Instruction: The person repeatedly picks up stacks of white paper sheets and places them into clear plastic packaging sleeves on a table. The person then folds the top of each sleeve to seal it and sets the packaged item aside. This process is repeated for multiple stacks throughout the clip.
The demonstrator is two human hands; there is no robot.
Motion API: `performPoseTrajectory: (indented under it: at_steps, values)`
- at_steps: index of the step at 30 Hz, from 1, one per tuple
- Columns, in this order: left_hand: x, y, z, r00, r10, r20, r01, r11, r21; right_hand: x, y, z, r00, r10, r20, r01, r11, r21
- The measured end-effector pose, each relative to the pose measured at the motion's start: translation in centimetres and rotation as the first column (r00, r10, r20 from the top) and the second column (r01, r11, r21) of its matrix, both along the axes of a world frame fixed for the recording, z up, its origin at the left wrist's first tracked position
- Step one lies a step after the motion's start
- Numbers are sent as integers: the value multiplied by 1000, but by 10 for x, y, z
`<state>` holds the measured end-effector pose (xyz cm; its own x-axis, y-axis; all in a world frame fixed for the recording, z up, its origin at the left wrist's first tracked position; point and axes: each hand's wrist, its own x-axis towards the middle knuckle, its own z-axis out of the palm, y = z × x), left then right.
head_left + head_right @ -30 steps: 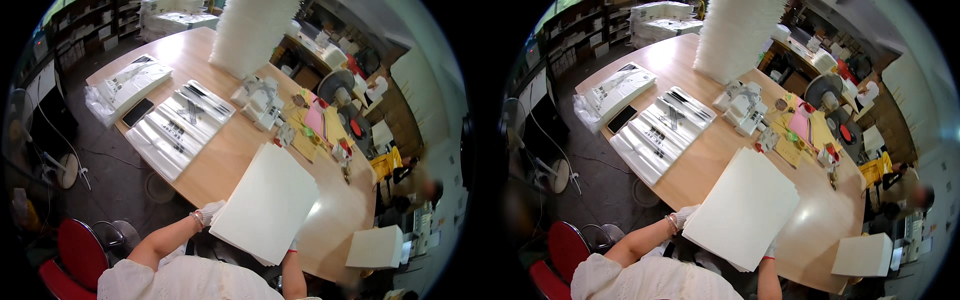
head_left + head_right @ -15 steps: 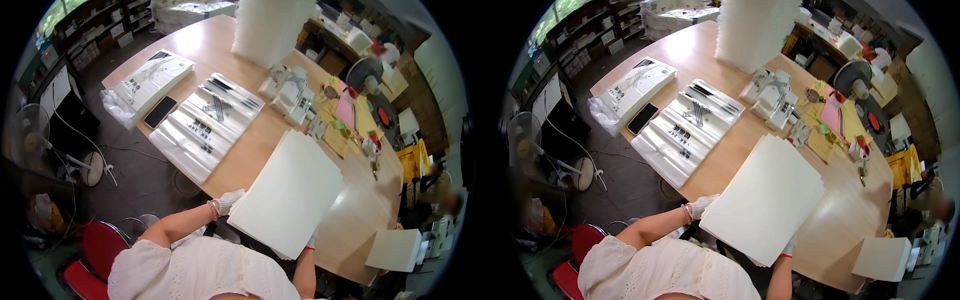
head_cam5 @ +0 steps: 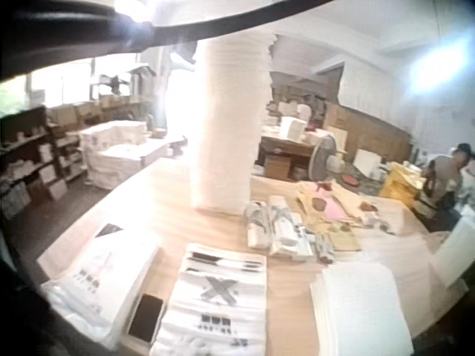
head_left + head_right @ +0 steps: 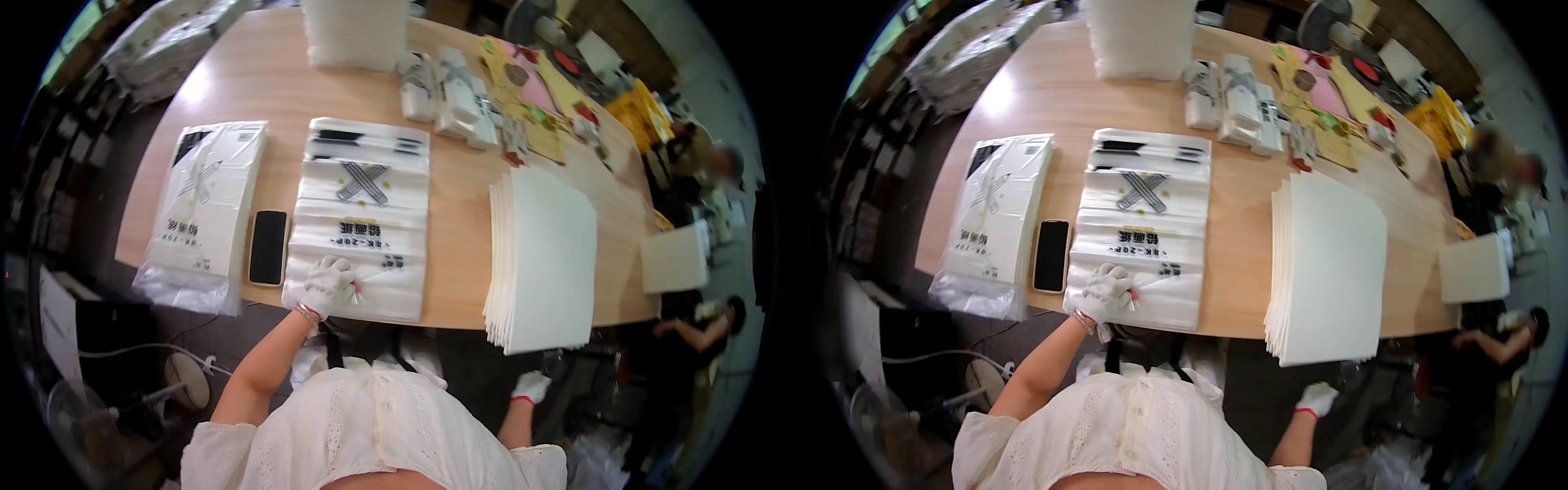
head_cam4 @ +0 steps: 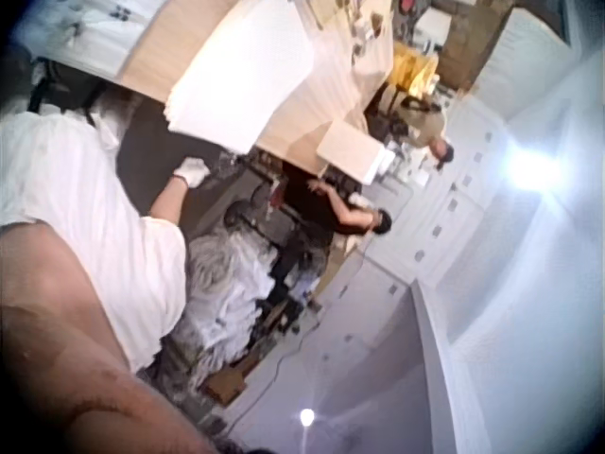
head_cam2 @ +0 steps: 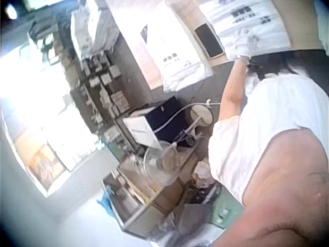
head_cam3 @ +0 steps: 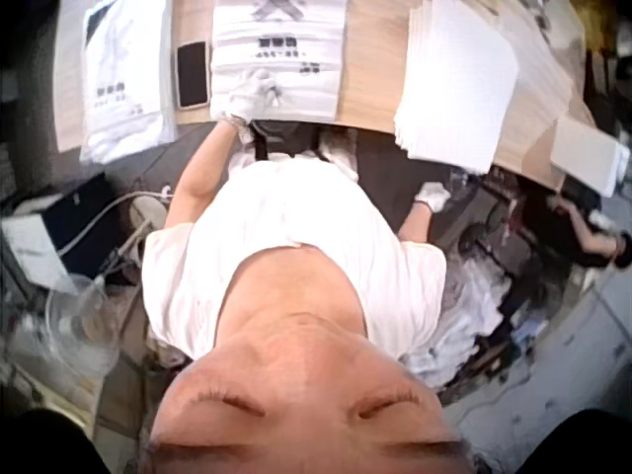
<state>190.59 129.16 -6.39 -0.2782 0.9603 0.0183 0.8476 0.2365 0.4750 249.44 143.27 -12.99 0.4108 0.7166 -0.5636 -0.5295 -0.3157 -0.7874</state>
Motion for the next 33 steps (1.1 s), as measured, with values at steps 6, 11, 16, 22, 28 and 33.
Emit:
performPoseTrajectory:
  at_steps: [6, 11, 16, 22, 28, 33]
  values:
    - [-29, 10, -2, 954, -130, 272, 129, 991, 24, -200, -114, 34, 694, 684, -225, -719, 645, -258]
    - [-32, 11, 47, 953, -195, 233, 208, 978, -33, -419, -118, 98, 506, 846, -169, -827, 531, 183]
    - [-64, 33, 16, 499, -38, 866, -204, 966, 160, -464, -55, 115, -9, 709, 705, -913, 281, -295]
    - [-65, 64, 61, 413, 12, 911, -357, 922, 150, -451, -66, 138, 326, -189, 926, -944, -12, 330]
    - [-7, 60, 186, 650, -61, 758, -72, 987, 142, -473, -18, 69, -188, -58, 981, -981, 60, -184]
    - [-7, 36, 151, 996, 59, -66, -16, 855, 519, -349, -48, 160, -34, 103, 994, -990, -139, -20]
